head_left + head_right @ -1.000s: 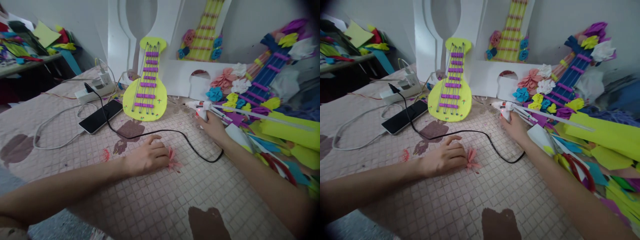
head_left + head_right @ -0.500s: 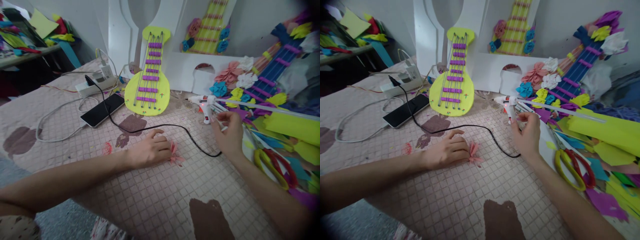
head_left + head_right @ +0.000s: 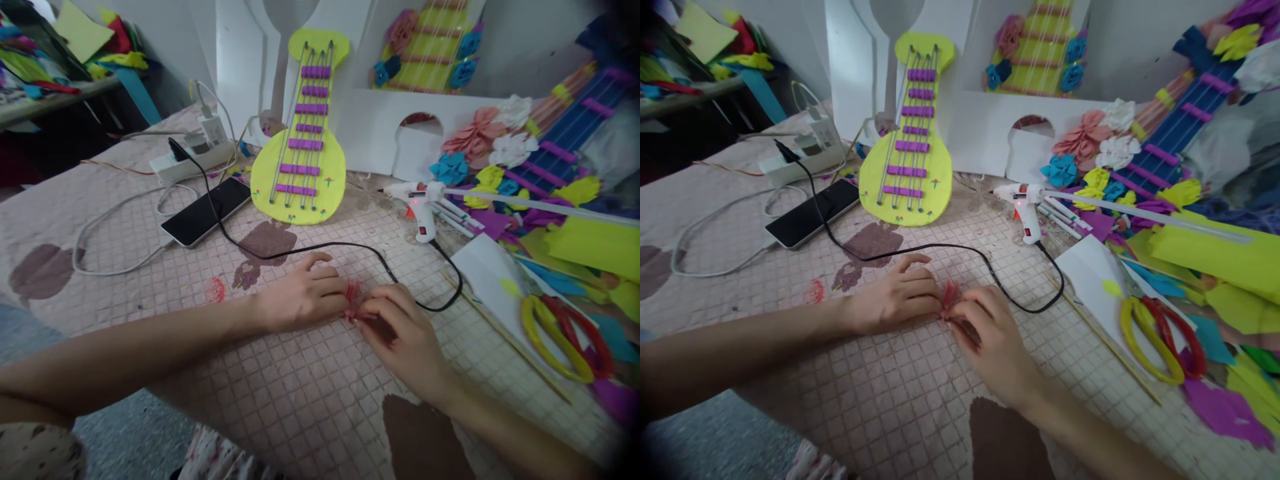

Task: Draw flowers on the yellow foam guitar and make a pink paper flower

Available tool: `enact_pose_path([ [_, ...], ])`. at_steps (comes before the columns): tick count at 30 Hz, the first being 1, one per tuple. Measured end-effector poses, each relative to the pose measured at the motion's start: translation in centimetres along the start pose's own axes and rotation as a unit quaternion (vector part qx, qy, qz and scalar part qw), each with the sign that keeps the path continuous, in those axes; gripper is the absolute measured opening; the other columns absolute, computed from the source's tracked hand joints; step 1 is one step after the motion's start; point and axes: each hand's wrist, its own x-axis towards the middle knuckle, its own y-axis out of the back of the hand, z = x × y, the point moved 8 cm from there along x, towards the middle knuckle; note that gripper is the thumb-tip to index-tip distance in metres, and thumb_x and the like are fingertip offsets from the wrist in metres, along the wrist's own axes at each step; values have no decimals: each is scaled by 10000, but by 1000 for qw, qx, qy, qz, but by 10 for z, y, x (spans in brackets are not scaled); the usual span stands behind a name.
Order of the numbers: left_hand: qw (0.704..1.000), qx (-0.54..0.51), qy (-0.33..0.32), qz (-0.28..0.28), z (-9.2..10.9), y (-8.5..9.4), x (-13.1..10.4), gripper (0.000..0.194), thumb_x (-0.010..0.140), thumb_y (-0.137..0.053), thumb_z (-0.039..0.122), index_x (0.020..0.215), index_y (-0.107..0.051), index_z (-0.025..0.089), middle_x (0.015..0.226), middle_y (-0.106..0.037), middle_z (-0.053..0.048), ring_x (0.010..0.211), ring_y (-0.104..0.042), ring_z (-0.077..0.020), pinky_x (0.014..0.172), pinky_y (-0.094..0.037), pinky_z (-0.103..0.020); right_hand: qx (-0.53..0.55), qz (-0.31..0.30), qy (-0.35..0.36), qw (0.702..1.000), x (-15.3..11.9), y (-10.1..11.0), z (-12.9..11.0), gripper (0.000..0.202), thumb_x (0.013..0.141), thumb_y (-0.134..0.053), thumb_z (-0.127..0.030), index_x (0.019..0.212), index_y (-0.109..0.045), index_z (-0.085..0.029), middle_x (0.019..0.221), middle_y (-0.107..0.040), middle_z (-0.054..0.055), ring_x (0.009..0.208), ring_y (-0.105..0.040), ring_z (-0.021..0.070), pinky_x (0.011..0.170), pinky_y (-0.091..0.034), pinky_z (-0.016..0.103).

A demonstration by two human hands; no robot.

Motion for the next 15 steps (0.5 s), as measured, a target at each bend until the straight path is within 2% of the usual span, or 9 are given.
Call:
enact_pose_path([
  [10, 999, -36, 13, -1, -1, 2, 1, 232, 963, -417, 277, 874, -615, 195, 907, -641, -13, 846, -548, -130, 1008, -286, -396, 4, -9, -7, 1000, 1, -4, 3, 107, 840, -542, -116, 848, -559, -221, 883, -551, 32, 881, -522, 177, 754, -466, 349],
  [15, 996, -76, 48, 16, -4, 2, -2, 169, 932, -486, 293, 880, -615, 196, 908, -644, -5, 854, -545, -134, 996, -285, -380, 3, -15, -9, 1000, 1, -5, 4, 97, 846, -544, -123, 862, -565, -215, 887, -553, 32, 883, -521, 173, 771, -460, 351],
])
